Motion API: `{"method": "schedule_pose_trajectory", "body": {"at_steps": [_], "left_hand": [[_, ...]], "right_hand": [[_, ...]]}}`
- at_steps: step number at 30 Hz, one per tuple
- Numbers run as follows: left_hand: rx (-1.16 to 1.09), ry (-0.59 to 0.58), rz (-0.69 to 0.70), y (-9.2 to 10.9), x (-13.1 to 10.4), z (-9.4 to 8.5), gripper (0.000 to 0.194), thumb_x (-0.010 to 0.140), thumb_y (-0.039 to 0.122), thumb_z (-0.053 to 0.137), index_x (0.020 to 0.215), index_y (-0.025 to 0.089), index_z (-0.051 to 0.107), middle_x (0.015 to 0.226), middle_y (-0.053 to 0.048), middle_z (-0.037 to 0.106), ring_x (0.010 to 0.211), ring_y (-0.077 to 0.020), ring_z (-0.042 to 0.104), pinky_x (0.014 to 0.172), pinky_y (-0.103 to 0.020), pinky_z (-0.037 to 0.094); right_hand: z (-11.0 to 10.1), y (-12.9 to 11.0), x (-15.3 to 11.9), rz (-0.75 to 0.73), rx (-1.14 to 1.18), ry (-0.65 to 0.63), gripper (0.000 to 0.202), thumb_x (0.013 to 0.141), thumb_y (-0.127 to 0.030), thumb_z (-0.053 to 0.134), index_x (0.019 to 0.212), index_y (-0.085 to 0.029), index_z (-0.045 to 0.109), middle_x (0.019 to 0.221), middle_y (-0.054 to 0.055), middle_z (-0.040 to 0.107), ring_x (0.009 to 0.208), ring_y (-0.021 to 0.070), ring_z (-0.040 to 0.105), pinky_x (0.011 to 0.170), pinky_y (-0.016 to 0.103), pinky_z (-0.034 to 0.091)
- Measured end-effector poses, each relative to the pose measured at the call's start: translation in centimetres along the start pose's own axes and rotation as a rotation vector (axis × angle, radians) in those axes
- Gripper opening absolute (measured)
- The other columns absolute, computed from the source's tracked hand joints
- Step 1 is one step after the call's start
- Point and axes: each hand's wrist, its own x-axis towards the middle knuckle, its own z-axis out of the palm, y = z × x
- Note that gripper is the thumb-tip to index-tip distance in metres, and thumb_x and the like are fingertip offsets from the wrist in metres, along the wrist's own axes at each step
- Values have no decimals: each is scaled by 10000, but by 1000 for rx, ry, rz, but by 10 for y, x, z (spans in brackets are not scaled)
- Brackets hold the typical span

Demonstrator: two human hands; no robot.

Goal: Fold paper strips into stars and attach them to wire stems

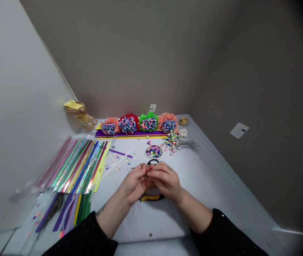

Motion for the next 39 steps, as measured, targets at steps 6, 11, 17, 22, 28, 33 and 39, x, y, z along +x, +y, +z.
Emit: {"method": "schedule_pose_trajectory", "body": {"at_steps": [6, 11, 17, 22, 28, 33, 39], "left_hand": [[1103, 85, 175, -2, 9, 7, 153, 846, 222, 545, 940, 156, 646, 860, -65, 705, 698, -136, 623, 628, -235, 477], [1856, 239, 521, 8, 43, 6, 207, 823, 180, 521, 936, 179, 695, 966, -75, 688, 937, -218, 599, 868, -332, 438], [2077, 282, 554, 12, 84, 18, 253, 857, 174, 485, 999, 168, 694, 1017, -105, 647, 1028, -236, 551, 943, -336, 388], [2230, 198, 549, 11, 109, 29, 266, 880, 192, 457, 966, 210, 708, 997, -83, 635, 1007, -224, 537, 905, -311, 397], [2384, 101, 472, 9, 131, 44, 254, 866, 217, 470, 934, 178, 711, 981, -126, 625, 1019, -271, 537, 848, -358, 424], [2428, 57, 326, 14, 138, 54, 195, 860, 201, 512, 897, 135, 692, 983, -130, 638, 1022, -267, 563, 859, -394, 446], [2308, 76, 201, 11, 146, 65, 255, 877, 316, 576, 1046, 128, 610, 1120, -88, 613, 1039, -221, 579, 916, -458, 453]], "right_hand": [[-54, 18, 9, 299, -36, 692, 51, 907, -219, 454, 910, -224, 505, 858, 45, 618, 775, 189, 619, 737, 387, 505], [-87, 52, 7, 496, -303, 807, 96, 855, -246, 516, 876, -176, 578, 745, 8, 554, 657, 146, 532, 622, 279, 439], [-70, 64, 5, 532, -382, 421, 159, 799, -206, 533, 797, -161, 685, 772, 45, 561, 674, 162, 516, 612, 283, 426], [-66, 70, 5, 592, -366, 401, 220, 774, -177, 501, 847, -163, 708, 765, 48, 555, 652, 168, 519, 626, 296, 441], [-77, 78, 3, 613, -380, 489, 204, 788, -209, 505, 831, -157, 697, 764, 56, 590, 694, 182, 544, 650, 300, 444], [-84, 84, 1, 652, -383, 580, 206, 778, -225, 507, 814, -145, 694, 746, 58, 596, 714, 192, 551, 673, 312, 438], [-84, 84, 1, 660, -368, 578, 202, 778, -243, 510, 810, -154, 688, 745, 52, 592, 713, 191, 547, 676, 311, 434]]}}
